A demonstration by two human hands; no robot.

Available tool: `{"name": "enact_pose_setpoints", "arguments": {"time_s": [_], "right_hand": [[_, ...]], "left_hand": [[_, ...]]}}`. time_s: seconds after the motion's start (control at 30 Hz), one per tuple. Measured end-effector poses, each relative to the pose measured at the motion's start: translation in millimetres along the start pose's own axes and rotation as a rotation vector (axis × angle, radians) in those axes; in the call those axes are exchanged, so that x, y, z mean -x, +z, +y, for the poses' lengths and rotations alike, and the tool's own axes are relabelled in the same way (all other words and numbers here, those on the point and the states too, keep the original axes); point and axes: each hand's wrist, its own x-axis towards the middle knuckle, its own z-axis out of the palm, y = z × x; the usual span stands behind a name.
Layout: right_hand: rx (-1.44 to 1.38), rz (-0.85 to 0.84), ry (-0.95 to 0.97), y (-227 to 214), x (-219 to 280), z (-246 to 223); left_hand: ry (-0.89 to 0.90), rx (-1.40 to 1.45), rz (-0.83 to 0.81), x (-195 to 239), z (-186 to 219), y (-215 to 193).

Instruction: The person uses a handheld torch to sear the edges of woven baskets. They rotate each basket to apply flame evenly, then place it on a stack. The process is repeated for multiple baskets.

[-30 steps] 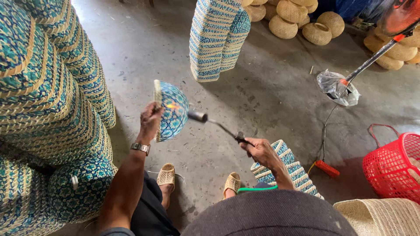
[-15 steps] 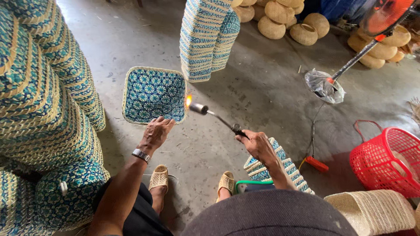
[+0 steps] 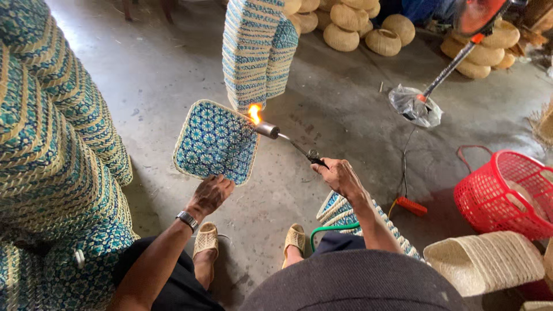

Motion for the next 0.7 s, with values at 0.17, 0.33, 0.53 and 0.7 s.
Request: {"name": "enact_pose_setpoints", "arguments": {"time_s": [0.17, 0.33, 0.53, 0.7], "right_hand": [[0.031, -0.209, 0.093, -9, 37, 13], [0.019, -0.088, 0.078, -14, 41, 30], [-0.008, 0.027, -0.144, -9, 33, 29], [-0.105, 0.075, -0.198, 41, 27, 39]], "left_hand": [[-0.013, -0.031, -0.043, -3, 8, -10], [0.060, -0.035, -0.024, -2, 29, -13], [0.107, 0.004, -0.071, 0, 62, -6], [0.107, 0.183, -0.041, -14, 103, 4]]}}
